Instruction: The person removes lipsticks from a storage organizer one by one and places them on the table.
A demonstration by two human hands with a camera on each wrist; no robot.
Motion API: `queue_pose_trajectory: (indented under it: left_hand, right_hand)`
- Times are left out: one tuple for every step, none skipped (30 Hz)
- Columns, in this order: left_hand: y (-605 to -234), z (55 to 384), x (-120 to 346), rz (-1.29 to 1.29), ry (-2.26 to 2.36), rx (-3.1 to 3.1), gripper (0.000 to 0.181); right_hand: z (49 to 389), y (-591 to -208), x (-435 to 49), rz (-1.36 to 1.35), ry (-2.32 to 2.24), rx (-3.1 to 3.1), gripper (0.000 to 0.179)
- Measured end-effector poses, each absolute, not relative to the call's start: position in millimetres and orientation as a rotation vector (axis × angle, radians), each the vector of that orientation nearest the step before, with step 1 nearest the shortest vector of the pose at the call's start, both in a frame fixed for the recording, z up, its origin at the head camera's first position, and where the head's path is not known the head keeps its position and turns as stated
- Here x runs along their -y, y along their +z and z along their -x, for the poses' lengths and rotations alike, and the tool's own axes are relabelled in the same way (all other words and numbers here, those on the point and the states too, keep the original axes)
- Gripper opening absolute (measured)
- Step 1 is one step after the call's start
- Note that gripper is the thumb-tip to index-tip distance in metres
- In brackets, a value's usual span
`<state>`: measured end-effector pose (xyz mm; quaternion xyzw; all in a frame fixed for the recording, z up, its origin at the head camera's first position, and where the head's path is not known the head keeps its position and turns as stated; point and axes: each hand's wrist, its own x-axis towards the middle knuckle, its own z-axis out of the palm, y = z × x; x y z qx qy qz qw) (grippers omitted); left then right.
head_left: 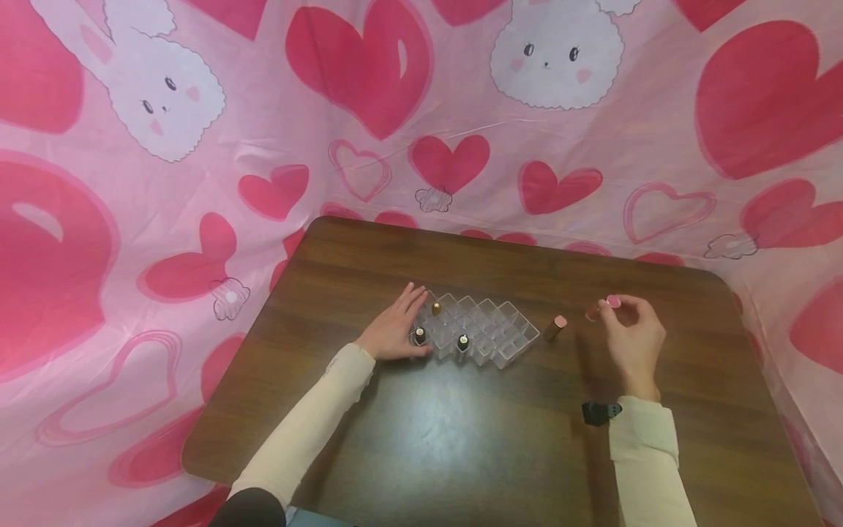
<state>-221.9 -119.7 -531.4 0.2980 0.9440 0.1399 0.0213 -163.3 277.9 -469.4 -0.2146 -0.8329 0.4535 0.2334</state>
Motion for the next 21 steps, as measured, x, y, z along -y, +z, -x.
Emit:
queue_pose_trajectory:
  left_hand:
    - [-531.5,222.0,119.7,-0.924,0.434,-2.927,0.107]
    - [-531.7,222.0,119.7,-0.922,0.439,-2.927,0.107]
    - [-531.8,222.0,119.7,-0.921,0.442,-2.928,0.107]
    - [-532.1,222.1,119.7,-0.918,0.447,-2.928,0.107]
    - [-532.3,222.1,119.7,-0.916,0.452,-2.928,0.107]
    - [-532.6,222.2,119.7,-0.913,0.452,-2.929,0.107]
    - [-533.0,222.2,119.7,-0.911,0.453,-2.929,0.107]
    - [-533.3,222.3,119.6,-0.909,0.452,-2.929,0.108]
    - [-533.6,222.3,119.7,-0.908,0.447,-2.931,0.108]
    - [-534.0,222.4,119.6,-0.907,0.444,-2.931,0.108]
    - [-534.2,222.3,119.6,-0.908,0.439,-2.933,0.108]
    - [-534.4,222.3,119.7,-0.909,0.439,-2.933,0.108]
    - [-534.4,222.3,119.7,-0.910,0.438,-2.933,0.108]
    - [-534.3,222.2,119.8,-0.911,0.439,-2.934,0.108]
    - [-534.3,222.1,119.9,-0.911,0.437,-2.934,0.108]
    - [-534.4,222.1,120.0,-0.914,0.438,-2.935,0.108]
    - [-534.2,222.1,120.1,-0.914,0.437,-2.937,0.108]
    - [-534.1,222.2,120.1,-0.917,0.437,-2.938,0.108]
    - [-534.1,222.2,120.1,-0.920,0.434,-2.941,0.109]
    - [-534.0,222.4,120.0,-0.923,0.432,-2.943,0.108]
    - [-533.9,222.5,120.0,-0.926,0.431,-2.944,0.109]
  right_hand:
    - [162.9,-471.3,-278.5,0.602,1.241,2.302,0.039]
    - [162.5,-473.0,-279.1,0.612,1.235,2.317,0.040]
    - [162.0,-474.9,-279.6,0.617,1.231,2.328,0.041]
    - [161.3,-476.5,-280.0,0.625,1.228,2.339,0.041]
    - [160.9,-478.1,-280.5,0.627,1.226,2.345,0.042]
    - [160.3,-479.9,-280.8,0.632,1.217,2.356,0.042]
    - [159.9,-481.9,-281.3,0.632,1.212,2.362,0.041]
    - [159.3,-483.5,-281.6,0.631,1.205,2.367,0.041]
    - [158.7,-485.2,-281.9,0.627,1.198,2.370,0.041]
    - [158.3,-486.9,-282.4,0.621,1.195,2.368,0.040]
    - [157.8,-488.6,-282.9,0.617,1.188,2.371,0.040]
    - [157.5,-490.1,-283.3,0.615,1.182,2.376,0.040]
    - [157.1,-491.3,-283.7,0.617,1.181,2.377,0.041]
    - [156.9,-492.5,-284.1,0.623,1.180,2.382,0.041]
    - [156.7,-493.7,-284.4,0.633,1.184,2.390,0.042]
    - [156.5,-494.7,-284.9,0.641,1.190,2.399,0.043]
    - [156.3,-495.5,-285.1,0.649,1.194,2.410,0.044]
    - [156.2,-496.1,-285.4,0.656,1.203,2.417,0.045]
    - [156.0,-496.8,-285.8,0.663,1.212,2.423,0.045]
    - [155.9,-497.3,-286.2,0.665,1.221,2.428,0.046]
    - [155.7,-497.6,-286.4,0.667,1.231,2.433,0.046]
